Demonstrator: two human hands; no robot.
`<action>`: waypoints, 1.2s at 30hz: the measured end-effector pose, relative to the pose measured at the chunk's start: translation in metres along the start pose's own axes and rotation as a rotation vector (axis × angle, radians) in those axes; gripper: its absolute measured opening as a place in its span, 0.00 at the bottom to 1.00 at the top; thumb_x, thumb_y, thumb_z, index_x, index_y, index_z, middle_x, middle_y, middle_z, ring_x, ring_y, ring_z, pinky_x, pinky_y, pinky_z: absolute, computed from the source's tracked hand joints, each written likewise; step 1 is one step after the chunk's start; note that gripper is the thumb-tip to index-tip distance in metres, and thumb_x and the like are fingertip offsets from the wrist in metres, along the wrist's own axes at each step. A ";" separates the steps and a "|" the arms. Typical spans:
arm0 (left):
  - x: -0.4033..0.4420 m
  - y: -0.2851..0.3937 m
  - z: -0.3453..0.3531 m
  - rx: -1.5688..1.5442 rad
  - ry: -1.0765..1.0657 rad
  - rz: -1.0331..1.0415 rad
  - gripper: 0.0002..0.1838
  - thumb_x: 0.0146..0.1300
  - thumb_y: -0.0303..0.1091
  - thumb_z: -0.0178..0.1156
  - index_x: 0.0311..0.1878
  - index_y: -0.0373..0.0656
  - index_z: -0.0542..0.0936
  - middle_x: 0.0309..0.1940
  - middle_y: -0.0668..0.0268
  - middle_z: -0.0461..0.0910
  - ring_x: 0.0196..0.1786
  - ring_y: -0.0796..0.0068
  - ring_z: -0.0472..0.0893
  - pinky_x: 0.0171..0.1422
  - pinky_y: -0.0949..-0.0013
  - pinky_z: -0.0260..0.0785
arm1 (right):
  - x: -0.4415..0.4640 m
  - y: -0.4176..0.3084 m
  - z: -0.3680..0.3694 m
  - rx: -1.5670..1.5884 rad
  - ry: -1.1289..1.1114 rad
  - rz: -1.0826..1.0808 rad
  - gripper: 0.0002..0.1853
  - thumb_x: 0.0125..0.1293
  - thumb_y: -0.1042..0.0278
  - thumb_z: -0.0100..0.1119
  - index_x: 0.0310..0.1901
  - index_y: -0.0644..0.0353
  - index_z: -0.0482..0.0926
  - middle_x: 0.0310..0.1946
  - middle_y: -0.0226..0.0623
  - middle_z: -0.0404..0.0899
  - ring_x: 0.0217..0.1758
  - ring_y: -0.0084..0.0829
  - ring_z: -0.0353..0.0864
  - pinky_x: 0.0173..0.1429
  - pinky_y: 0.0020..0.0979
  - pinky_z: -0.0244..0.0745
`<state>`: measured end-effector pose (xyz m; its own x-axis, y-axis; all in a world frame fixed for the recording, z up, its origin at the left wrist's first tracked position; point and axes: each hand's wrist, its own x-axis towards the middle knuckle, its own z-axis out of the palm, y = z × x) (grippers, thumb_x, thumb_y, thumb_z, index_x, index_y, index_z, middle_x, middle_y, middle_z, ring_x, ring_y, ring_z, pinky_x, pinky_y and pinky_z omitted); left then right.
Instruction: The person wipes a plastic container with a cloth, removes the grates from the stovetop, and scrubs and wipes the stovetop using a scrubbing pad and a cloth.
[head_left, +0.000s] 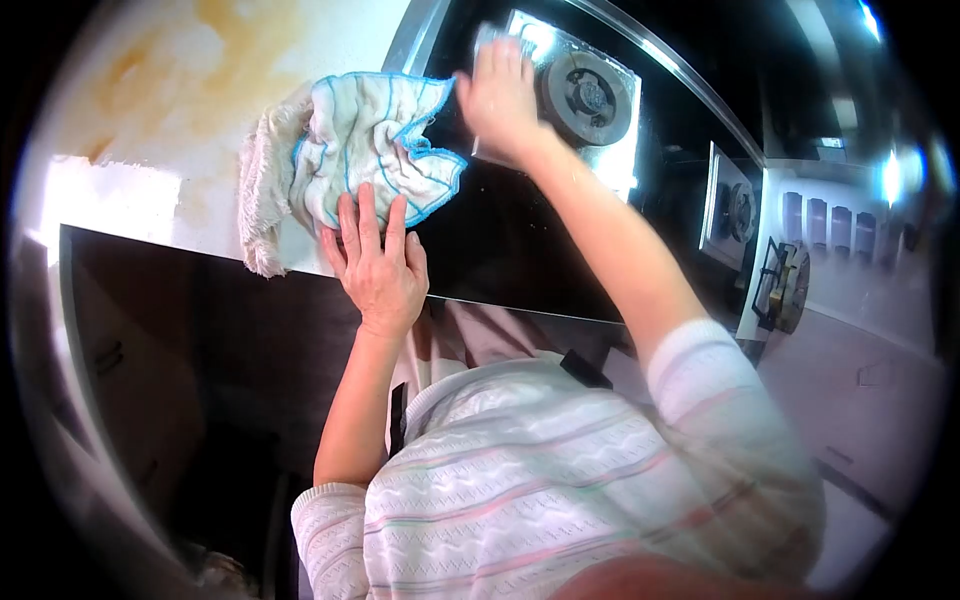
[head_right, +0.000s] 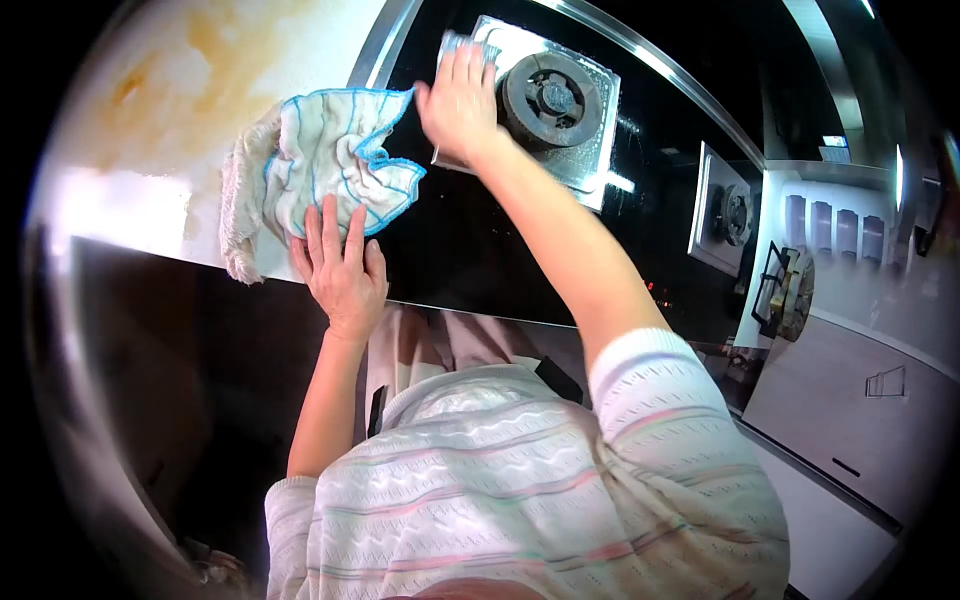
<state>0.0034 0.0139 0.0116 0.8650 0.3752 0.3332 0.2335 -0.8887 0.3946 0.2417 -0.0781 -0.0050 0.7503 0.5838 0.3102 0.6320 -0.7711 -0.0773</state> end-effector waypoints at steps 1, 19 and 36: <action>0.000 0.000 -0.001 0.001 -0.009 -0.001 0.24 0.53 0.32 0.58 0.57 0.52 0.77 0.67 0.60 0.65 0.69 0.54 0.62 0.69 0.44 0.47 | 0.024 0.012 0.021 -0.067 0.060 0.031 0.31 0.65 0.55 0.50 0.59 0.77 0.63 0.63 0.62 0.60 0.69 0.57 0.56 0.68 0.56 0.51; 0.000 0.000 -0.002 0.007 -0.006 -0.011 0.23 0.54 0.34 0.58 0.56 0.53 0.78 0.66 0.60 0.66 0.69 0.56 0.63 0.70 0.46 0.47 | -0.045 -0.016 -0.028 0.050 -0.037 -0.122 0.28 0.64 0.58 0.51 0.58 0.74 0.65 0.61 0.62 0.62 0.67 0.58 0.58 0.68 0.55 0.52; -0.001 -0.001 0.003 0.137 0.014 0.126 0.21 0.60 0.36 0.55 0.58 0.53 0.77 0.66 0.62 0.67 0.69 0.55 0.64 0.69 0.45 0.49 | -0.164 0.128 -0.077 0.022 -0.132 0.329 0.31 0.67 0.58 0.48 0.65 0.70 0.57 0.68 0.55 0.55 0.74 0.49 0.50 0.73 0.51 0.46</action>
<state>0.0035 0.0132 0.0084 0.8852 0.2610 0.3851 0.1824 -0.9562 0.2289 0.1841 -0.2919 0.0077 0.9322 0.3337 0.1405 0.3550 -0.9186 -0.1735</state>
